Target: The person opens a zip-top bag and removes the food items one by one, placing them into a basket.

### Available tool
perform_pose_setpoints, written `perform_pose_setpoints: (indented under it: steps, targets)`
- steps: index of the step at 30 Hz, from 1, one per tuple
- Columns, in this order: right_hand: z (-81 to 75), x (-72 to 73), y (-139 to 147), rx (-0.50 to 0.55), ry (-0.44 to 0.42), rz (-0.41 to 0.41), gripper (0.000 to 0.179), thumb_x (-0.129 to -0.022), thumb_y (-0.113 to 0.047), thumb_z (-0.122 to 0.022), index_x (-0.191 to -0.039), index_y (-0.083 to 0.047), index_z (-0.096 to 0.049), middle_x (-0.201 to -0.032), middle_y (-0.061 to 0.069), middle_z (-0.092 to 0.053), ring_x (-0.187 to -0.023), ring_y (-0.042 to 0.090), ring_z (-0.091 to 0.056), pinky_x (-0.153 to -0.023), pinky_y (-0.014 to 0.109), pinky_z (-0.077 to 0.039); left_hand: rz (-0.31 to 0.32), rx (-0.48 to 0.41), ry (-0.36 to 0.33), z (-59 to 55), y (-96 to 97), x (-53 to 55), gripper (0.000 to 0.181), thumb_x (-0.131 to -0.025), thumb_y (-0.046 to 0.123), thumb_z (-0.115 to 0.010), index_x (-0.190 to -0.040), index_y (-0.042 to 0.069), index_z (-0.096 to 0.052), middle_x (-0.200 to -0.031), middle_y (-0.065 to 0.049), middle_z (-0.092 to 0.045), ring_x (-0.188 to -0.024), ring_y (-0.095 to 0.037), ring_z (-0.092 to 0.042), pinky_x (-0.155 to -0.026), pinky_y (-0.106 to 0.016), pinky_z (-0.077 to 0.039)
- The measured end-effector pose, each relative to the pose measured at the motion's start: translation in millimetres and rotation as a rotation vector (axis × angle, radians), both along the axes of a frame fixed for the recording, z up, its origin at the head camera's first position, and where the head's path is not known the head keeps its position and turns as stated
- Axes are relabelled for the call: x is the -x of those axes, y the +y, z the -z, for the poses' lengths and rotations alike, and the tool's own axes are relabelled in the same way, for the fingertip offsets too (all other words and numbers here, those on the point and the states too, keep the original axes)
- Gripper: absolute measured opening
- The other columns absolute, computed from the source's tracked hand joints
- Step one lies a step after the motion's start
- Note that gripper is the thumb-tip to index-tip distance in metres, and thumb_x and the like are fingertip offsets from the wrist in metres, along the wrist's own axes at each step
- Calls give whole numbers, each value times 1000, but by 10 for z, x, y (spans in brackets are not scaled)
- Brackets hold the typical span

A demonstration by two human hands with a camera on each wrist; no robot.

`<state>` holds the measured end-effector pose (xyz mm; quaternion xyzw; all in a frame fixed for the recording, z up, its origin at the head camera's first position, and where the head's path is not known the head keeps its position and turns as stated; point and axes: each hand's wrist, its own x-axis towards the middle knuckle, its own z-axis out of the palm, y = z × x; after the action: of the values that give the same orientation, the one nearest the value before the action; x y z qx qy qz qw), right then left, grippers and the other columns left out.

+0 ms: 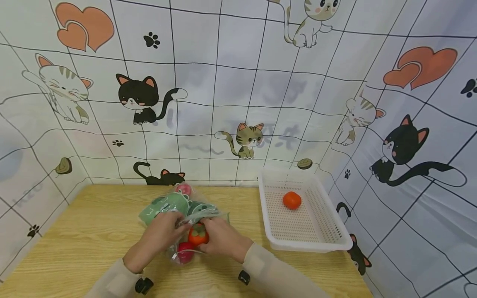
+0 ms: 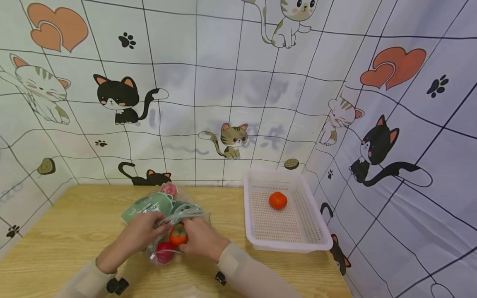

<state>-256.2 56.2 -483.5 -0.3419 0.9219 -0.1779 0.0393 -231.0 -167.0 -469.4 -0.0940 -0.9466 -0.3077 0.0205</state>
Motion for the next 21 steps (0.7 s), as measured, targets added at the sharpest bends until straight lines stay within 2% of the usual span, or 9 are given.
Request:
perform_pose_setpoints:
  steps: [6, 9, 17, 21]
  targets:
    - [-84, -11, 68, 3, 11, 1, 70, -91, -31, -99, -148, -5, -70, -145, 4, -78, -120, 7, -72, -110, 24, -62, -6, 23, 15, 9, 6, 25, 26, -104, 19, -89, -85, 16, -72, -71, 5, -60, -68, -12, -55, -58, -25, -43]
    - [-124, -24, 114, 4, 16, -3, 68, -91, -33, -99, -146, -5, -71, -141, 4, -79, -117, 7, -72, -105, 21, -62, -4, 17, 20, 11, 18, 34, 24, -104, 18, -89, -87, 15, -72, -73, 4, -62, -68, -12, -56, -59, -25, -44]
    - [-189, -69, 198, 4, 50, -25, 72, -93, -37, -97, -153, -7, -70, -144, 7, -79, -121, 10, -73, -100, 19, -62, -8, 16, 38, 17, 39, 44, 26, -104, 16, -89, -85, 14, -70, -73, 3, -60, -67, -13, -55, -59, -25, -43]
    - [-205, -105, 230, 2, 50, -29, 75, -94, -37, -96, -159, -10, -68, -152, 9, -75, -130, 15, -72, -105, 23, -63, -12, 19, 25, 33, 54, 44, 26, -105, 17, -88, -85, 14, -70, -72, 4, -60, -67, -13, -55, -58, -25, -43]
